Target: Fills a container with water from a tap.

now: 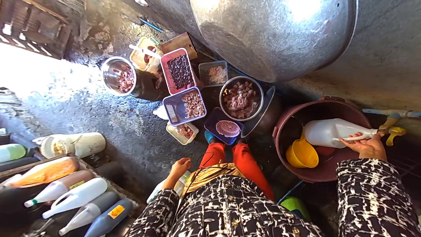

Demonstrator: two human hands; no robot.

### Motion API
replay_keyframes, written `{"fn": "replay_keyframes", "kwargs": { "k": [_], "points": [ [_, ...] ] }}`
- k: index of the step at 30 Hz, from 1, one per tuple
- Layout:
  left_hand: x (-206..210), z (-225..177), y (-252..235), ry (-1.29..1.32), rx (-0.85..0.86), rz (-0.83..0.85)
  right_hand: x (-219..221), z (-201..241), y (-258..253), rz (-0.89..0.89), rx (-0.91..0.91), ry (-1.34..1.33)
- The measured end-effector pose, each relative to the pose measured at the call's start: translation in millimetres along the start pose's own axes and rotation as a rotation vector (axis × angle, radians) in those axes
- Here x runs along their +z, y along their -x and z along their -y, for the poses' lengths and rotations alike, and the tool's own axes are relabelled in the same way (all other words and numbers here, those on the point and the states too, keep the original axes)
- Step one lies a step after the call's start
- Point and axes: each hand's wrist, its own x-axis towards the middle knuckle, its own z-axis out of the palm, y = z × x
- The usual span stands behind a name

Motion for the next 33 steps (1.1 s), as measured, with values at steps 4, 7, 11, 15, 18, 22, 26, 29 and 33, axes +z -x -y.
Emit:
{"fn": "replay_keyframes", "kwargs": {
  "k": [4,7,11,15,18,22,26,29,33],
  "points": [
    [0.1,0.5,0.9,0.009,-0.005,0.006,2.3,0.9,2.1,-0.009,0.014,-0.002],
    [-0.4,1.6,0.7,0.011,-0.006,0.003,2.3,1.1,-0.1,-0.012,0.019,0.004],
    [0.1,3.6,-0.6,0.014,-0.004,-0.004,1.9,1.3,1.3,-0.005,0.021,-0.012],
    [1.3,4.2,-1.7,0.024,-0.008,-0.003,3.1,1.5,1.6,-0.014,0.018,-0.033],
    [3.4,2.8,-1.7,0.030,-0.010,-0.002,3.2,1.2,3.7,0.002,0.016,-0.048],
    [4.9,1.3,-1.3,0.019,-0.012,0.000,2.5,0.2,-2.1,-0.006,0.010,-0.063],
    [5.5,2.7,-2.0,0.025,-0.017,0.003,2.4,-0.5,-2.3,-0.016,0.003,-0.072],
    [5.3,2.6,-1.2,0.021,-0.016,0.006,3.7,-0.5,-2.9,-0.029,0.005,-0.078],
    [5.5,3.4,-1.1,0.016,-0.020,0.007,2.2,-0.7,-3.7,-0.017,0.008,-0.067]
  ]
}}
